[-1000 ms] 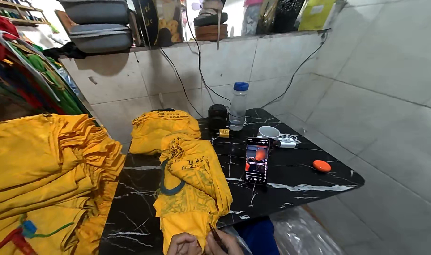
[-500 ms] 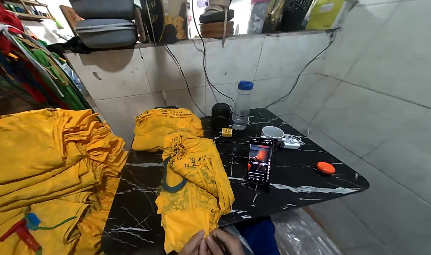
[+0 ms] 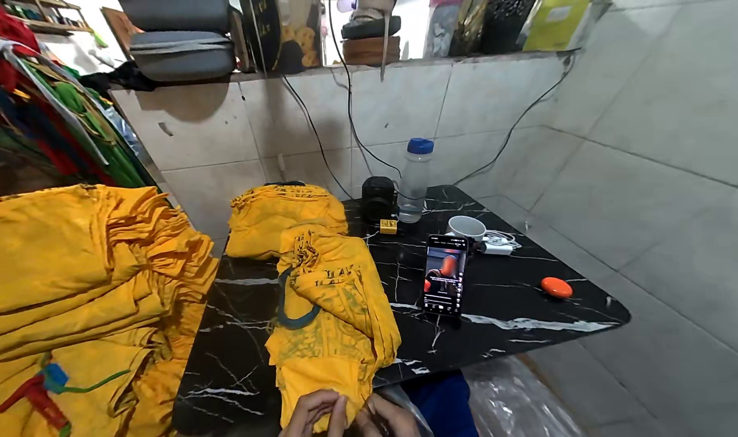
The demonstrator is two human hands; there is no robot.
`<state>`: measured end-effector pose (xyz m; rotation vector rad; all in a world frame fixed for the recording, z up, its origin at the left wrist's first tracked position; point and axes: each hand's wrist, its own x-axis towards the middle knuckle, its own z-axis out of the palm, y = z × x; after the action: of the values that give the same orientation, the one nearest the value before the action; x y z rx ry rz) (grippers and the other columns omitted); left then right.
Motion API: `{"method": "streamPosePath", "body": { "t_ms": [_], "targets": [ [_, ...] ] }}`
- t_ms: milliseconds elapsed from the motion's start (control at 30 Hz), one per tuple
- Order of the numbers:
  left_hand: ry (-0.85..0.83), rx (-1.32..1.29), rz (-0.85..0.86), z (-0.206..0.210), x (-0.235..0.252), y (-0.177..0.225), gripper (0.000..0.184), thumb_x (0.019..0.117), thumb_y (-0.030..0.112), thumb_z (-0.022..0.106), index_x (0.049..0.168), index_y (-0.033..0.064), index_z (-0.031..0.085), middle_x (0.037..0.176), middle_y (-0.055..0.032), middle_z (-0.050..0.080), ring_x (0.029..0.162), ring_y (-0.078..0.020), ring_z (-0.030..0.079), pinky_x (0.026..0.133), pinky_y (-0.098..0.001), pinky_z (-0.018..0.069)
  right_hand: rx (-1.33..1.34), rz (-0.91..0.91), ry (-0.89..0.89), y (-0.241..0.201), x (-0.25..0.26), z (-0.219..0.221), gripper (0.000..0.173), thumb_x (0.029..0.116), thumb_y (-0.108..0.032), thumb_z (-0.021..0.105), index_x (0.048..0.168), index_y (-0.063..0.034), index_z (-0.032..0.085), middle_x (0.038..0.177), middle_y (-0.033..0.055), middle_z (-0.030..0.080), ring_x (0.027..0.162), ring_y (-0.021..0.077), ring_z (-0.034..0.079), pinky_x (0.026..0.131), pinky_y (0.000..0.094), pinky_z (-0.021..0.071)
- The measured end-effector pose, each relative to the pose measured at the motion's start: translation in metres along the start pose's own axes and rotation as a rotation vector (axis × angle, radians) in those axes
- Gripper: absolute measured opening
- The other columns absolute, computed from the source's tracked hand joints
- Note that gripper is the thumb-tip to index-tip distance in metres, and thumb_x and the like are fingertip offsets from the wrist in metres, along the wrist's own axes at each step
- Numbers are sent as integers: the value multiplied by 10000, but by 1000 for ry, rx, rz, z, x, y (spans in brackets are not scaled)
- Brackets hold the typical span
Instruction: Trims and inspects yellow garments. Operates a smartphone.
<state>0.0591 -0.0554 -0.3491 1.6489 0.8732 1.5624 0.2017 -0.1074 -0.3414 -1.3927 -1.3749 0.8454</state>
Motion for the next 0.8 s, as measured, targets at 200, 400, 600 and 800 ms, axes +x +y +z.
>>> {"method": "streamPosePath", "body": {
  "t_ms": [200, 400, 600, 800],
  "targets": [
    [-85, -65, -54, -3, -1, 1, 153, 872, -82, 712, 995, -3, 667, 926, -29, 753, 821, -99, 741, 796, -292, 649, -125, 52, 27, -4, 5, -8, 352, 1035, -337, 617, 1074, -3, 724, 953, 127, 723, 871, 208, 699, 819, 415, 576],
    [-118, -47, -91, 0, 0, 4, 229, 906, -32, 708, 1123, -48, 634, 1033, -59, 738, 897, -122, 741, 860, -325, 639, -50, -30, -4, 5, 5, -3, 276, 1051, -188, 573, 941, 43, 676, 810, 149, 654, 741, 203, 640, 723, 368, 543],
    [-158, 78, 51, -7, -3, -11, 101, 894, -49, 681, 948, 3, 749, 960, -77, 766, 903, -106, 744, 829, -271, 636, -135, -40, -35, 5, 2, -3, 252, 1043, -171, 560, 950, 33, 675, 827, 163, 663, 764, 240, 657, 730, 405, 550],
    [-406, 141, 62, -8, 0, -8, 277, 882, 44, 728, 1155, 2, 757, 1134, -172, 665, 1065, -161, 650, 971, -278, 552, -246, -62, -26, -10, 0, -9, 174, 960, -109, 631, 1023, 26, 721, 957, 173, 730, 875, 264, 721, 806, 446, 585]
  ]
}}
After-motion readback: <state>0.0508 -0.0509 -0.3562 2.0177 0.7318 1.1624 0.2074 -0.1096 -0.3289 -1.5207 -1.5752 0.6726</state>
